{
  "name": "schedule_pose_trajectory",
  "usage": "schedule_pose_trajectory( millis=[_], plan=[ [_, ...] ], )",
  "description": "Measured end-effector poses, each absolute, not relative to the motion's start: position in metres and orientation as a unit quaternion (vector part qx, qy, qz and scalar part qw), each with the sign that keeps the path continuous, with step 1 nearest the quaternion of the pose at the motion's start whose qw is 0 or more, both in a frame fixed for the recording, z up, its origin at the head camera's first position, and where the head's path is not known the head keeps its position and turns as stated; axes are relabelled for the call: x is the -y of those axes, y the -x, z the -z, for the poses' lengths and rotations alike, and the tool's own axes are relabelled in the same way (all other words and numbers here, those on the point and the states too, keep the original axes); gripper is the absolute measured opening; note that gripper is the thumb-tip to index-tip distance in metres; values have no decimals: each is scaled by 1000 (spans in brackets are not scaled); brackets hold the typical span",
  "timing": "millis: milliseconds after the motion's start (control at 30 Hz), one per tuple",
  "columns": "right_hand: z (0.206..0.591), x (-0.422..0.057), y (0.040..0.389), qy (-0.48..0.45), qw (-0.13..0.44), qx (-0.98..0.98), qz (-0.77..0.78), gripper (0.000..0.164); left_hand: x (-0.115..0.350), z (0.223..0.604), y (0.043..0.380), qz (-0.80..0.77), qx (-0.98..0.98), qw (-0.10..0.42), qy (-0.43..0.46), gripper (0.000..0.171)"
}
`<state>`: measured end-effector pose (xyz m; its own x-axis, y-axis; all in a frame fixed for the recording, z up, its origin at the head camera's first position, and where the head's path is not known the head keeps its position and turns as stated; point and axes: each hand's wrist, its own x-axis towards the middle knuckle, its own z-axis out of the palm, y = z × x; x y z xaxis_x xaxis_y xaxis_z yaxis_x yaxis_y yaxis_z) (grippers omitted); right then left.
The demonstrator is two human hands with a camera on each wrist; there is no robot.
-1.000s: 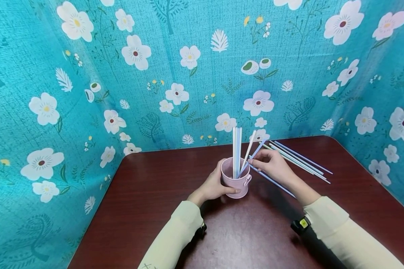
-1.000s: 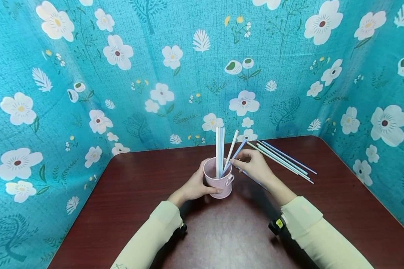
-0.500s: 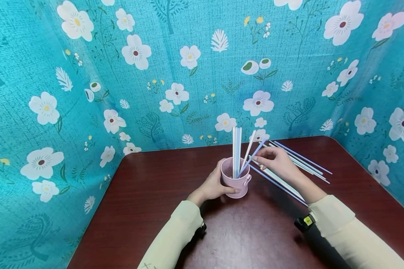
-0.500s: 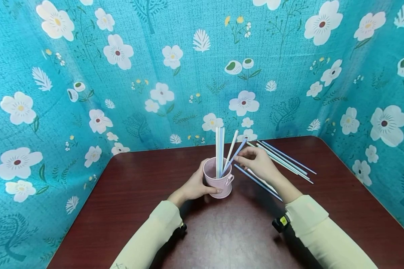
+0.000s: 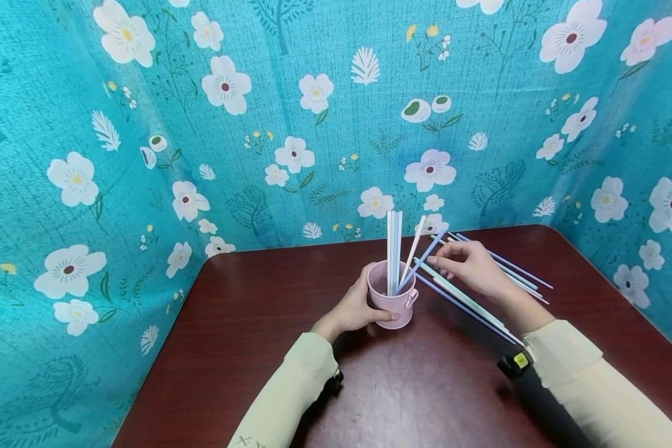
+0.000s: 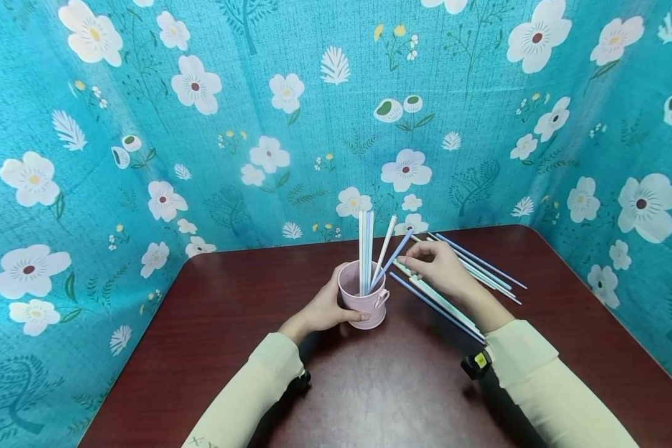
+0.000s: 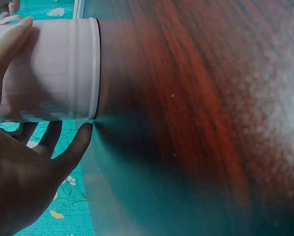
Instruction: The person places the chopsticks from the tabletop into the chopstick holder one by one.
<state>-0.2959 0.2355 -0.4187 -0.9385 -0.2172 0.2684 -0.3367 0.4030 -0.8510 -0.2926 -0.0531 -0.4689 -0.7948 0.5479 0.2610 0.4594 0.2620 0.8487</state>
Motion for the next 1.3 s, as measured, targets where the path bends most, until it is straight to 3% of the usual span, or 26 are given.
schedule_pose_trajectory(
  millis=[200, 967, 1300],
  plan=[
    [423, -248, 301, -145, 58, 857, -492, 21, 52, 448, 278, -512, -796, 33, -320, 100],
    [450, -279, 325, -146, -5, 918, -368, 14, 53, 446, 277, -508, -800, 35, -318, 99],
    [471, -281, 335, -162, 10, 939, -305, 7, 54, 439, 273, -518, -799, 57, -302, 100]
  ],
)
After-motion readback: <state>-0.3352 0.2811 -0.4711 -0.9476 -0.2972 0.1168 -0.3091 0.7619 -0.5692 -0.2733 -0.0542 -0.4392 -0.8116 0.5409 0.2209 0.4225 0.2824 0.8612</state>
